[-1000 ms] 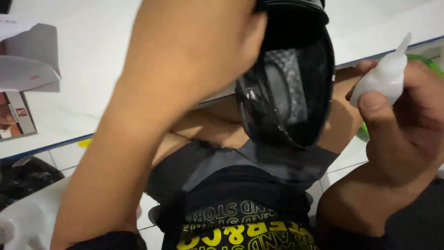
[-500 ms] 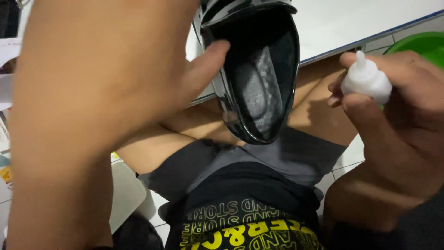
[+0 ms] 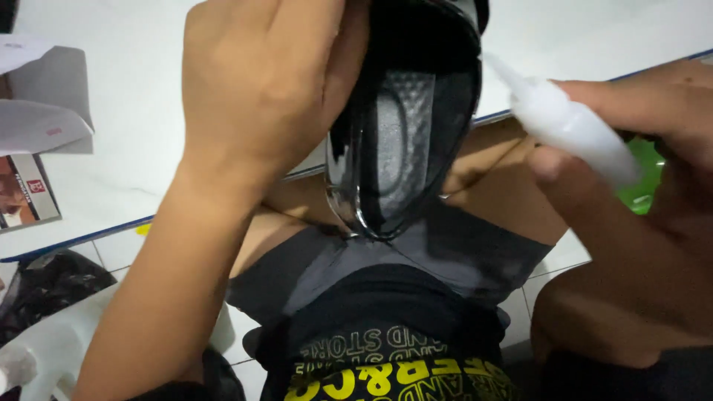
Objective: Repairing a black leather shoe by scraping the surface with a knife, applying adhesive, and pressing the materials together.
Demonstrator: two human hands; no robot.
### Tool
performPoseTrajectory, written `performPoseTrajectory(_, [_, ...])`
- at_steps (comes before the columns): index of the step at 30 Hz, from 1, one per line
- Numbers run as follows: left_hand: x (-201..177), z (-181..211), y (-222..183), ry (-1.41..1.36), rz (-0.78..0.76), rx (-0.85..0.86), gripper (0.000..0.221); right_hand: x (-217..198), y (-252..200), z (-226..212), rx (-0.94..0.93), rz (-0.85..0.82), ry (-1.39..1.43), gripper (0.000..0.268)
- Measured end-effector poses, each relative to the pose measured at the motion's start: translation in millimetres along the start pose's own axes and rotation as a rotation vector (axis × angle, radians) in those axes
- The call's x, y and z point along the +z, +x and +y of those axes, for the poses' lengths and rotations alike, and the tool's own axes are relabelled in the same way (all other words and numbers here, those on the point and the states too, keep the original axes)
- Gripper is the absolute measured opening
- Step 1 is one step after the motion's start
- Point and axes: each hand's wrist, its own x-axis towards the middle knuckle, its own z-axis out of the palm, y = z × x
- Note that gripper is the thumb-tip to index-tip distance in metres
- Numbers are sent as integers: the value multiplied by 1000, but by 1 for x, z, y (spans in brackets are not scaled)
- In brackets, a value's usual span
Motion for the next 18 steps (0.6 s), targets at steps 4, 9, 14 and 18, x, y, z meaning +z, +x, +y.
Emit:
performPoseTrajectory(4, [-11,13,2,-198,-86,-182,20,5,-10,10,184,45,118,38])
performPoseTrajectory(9, [-52,41,22,-417,-267,-375,20,14,-24,49,271,106,246,54])
performPoseTrajectory(14, [-61,48,25,-307,-344,-294,14,23,3,14,143,261,236,38])
performPoseTrajectory(18, [-72,90,-20,-390,97,-654,48,26,29,8,108,335,506,30])
